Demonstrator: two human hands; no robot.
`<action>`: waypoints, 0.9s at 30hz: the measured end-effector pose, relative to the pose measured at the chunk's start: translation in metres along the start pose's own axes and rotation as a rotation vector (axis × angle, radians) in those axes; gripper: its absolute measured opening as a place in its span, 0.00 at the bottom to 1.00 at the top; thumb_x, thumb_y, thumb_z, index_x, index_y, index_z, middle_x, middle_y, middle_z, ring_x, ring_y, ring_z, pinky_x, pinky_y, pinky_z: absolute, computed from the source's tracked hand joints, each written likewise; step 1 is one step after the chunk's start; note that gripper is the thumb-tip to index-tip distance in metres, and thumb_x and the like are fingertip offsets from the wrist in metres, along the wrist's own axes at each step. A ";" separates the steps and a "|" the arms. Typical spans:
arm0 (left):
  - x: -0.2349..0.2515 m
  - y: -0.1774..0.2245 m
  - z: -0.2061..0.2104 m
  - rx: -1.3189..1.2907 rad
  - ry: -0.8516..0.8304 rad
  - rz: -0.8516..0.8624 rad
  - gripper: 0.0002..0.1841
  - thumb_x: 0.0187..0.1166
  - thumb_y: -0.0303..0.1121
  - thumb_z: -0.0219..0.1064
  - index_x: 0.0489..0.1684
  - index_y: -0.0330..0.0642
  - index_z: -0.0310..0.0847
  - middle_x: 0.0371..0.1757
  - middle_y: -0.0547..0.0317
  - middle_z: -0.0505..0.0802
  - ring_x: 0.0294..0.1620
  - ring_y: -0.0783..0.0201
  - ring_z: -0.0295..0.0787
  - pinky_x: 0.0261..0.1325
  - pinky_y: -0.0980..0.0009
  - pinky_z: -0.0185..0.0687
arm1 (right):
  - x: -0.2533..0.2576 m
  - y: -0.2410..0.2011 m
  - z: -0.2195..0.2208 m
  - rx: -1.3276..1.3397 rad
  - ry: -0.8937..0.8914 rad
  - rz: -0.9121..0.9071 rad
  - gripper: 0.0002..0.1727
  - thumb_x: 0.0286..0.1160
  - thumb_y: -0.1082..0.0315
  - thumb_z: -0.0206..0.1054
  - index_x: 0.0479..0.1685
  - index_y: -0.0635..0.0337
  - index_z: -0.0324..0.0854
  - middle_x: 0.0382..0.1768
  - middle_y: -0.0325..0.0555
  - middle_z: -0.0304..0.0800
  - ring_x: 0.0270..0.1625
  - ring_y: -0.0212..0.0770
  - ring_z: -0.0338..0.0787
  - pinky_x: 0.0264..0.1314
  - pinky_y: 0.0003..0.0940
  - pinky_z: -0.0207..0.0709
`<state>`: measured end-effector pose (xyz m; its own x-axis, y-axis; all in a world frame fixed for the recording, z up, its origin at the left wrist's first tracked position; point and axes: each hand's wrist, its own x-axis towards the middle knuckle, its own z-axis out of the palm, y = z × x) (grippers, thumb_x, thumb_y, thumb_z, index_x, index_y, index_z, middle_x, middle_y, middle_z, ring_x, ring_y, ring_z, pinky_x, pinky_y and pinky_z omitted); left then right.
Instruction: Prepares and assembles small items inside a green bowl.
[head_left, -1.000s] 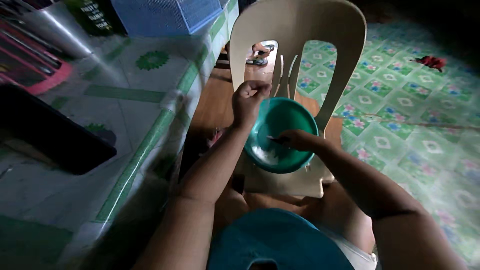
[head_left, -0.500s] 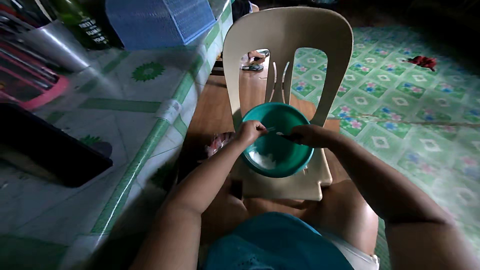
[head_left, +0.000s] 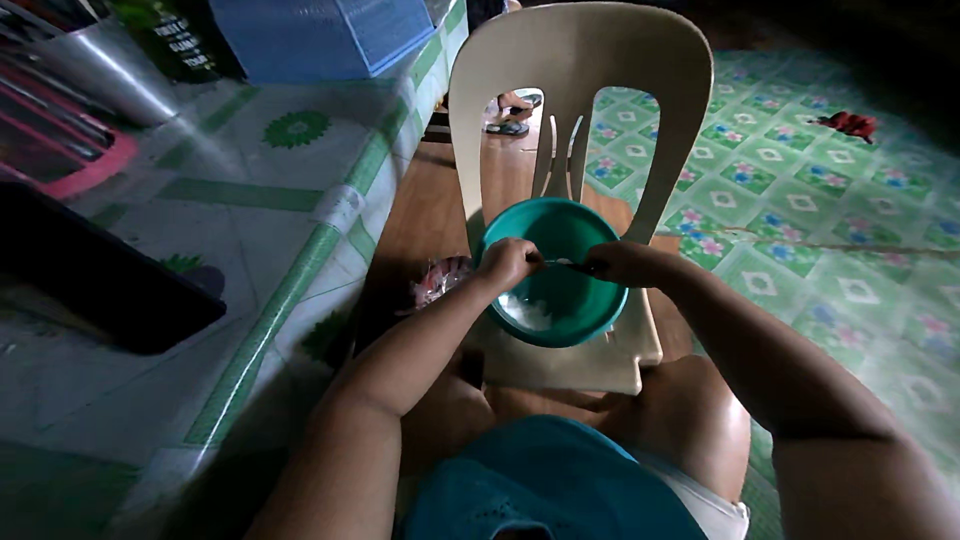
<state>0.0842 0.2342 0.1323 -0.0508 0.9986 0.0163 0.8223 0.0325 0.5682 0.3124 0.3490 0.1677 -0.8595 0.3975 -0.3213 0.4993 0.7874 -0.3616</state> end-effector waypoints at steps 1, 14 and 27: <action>0.000 0.000 0.000 0.009 -0.005 0.024 0.13 0.78 0.43 0.74 0.47 0.44 0.94 0.51 0.51 0.95 0.59 0.53 0.90 0.70 0.48 0.80 | 0.002 0.002 0.002 -0.007 0.007 -0.008 0.12 0.84 0.72 0.63 0.60 0.61 0.87 0.54 0.52 0.91 0.58 0.50 0.90 0.69 0.54 0.79; -0.020 0.004 0.014 -0.204 0.032 0.109 0.13 0.78 0.38 0.74 0.54 0.42 0.93 0.56 0.49 0.93 0.62 0.54 0.88 0.71 0.52 0.80 | 0.001 -0.042 -0.012 0.121 0.351 -0.093 0.14 0.83 0.76 0.62 0.61 0.65 0.86 0.58 0.57 0.89 0.59 0.54 0.90 0.68 0.55 0.80; -0.031 0.013 0.017 -0.384 0.281 0.120 0.18 0.78 0.34 0.74 0.60 0.33 0.86 0.60 0.43 0.91 0.64 0.53 0.88 0.71 0.54 0.80 | 0.015 -0.068 0.017 0.224 0.713 -0.256 0.13 0.82 0.73 0.64 0.60 0.68 0.85 0.53 0.59 0.91 0.54 0.53 0.92 0.62 0.50 0.85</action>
<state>0.1060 0.2039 0.1249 -0.1634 0.9425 0.2915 0.5661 -0.1524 0.8102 0.2671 0.2931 0.1725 -0.7756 0.4824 0.4072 0.2210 0.8116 -0.5407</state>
